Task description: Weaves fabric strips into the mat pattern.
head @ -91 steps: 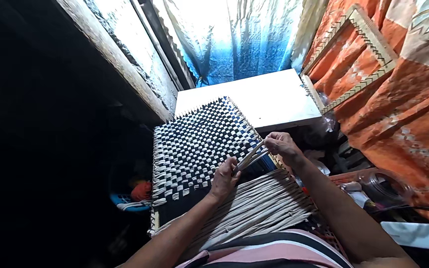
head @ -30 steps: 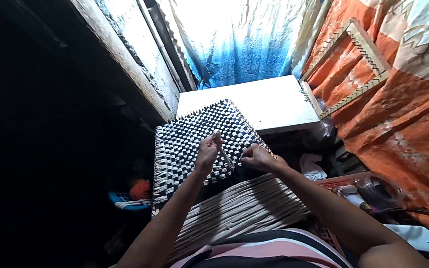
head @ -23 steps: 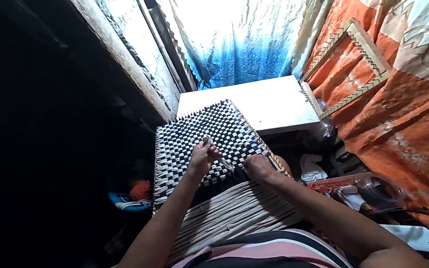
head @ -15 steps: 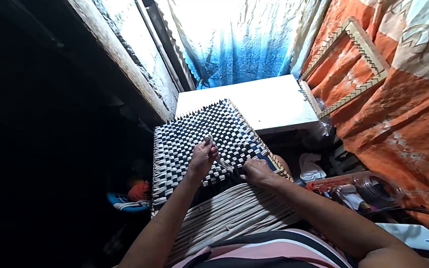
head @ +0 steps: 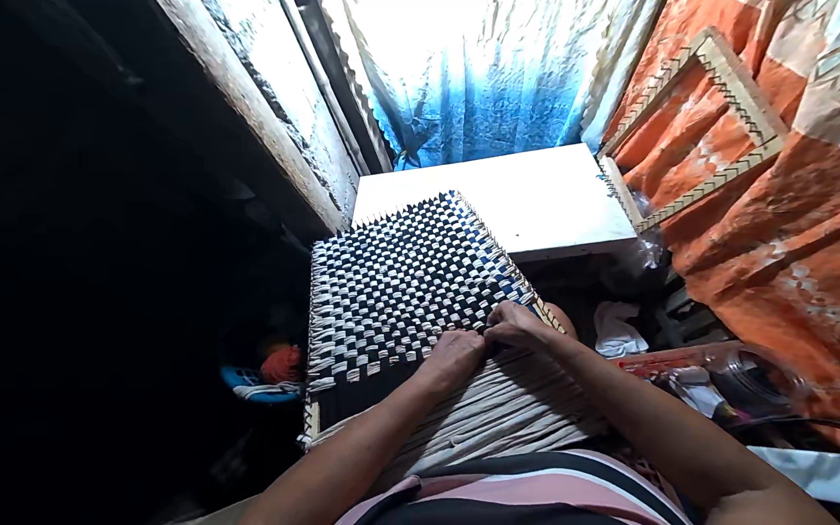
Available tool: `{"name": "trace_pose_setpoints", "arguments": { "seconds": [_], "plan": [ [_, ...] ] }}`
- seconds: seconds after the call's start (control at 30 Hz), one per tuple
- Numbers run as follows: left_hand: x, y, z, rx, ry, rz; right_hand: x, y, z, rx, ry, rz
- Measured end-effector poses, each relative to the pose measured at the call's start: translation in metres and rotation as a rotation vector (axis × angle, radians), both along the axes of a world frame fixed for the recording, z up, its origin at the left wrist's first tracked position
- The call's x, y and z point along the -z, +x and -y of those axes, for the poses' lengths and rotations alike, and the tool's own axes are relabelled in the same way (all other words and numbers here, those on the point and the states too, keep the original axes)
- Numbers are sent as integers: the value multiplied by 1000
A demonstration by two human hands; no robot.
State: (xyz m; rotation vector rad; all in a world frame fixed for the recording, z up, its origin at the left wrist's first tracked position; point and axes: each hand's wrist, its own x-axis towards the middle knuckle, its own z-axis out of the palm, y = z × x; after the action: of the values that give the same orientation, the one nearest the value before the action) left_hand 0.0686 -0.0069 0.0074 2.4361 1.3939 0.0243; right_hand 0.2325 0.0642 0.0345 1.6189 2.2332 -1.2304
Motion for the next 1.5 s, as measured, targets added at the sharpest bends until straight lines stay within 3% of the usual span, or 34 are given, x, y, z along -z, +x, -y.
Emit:
{"name": "trace_pose_setpoints", "arguments": {
  "seconds": [0.1, 0.23, 0.37, 0.57, 0.7, 0.83, 1.03, 1.27, 1.5],
  "plan": [
    [-9, 17, 6, -102, -47, -106, 0, 3, 0, -54, 43, -14],
    [5, 22, 7, -393, 18, 99, -8, 4, 8, -166, 96, 108],
    [2, 22, 6, -492, -70, 180, -5, 3, 14, -210, 140, 175],
    [4, 17, 6, -462, -65, 204, 7, 10, 9, -126, 193, 4],
    [15, 19, 11, -457, 144, 236, 4, 7, 13, -161, 290, -26],
    [22, 14, 8, -408, 354, 353, -22, 3, 29, -156, 553, 17],
    [14, -2, 0, -470, 229, 584, -27, 49, -4, 20, 898, 32],
    [16, -33, -2, -421, -48, 794, -16, 62, 5, 123, 920, -90],
    [13, -14, 3, -351, 55, 465, -42, 51, 55, -51, 1155, -215]
  ]
}}
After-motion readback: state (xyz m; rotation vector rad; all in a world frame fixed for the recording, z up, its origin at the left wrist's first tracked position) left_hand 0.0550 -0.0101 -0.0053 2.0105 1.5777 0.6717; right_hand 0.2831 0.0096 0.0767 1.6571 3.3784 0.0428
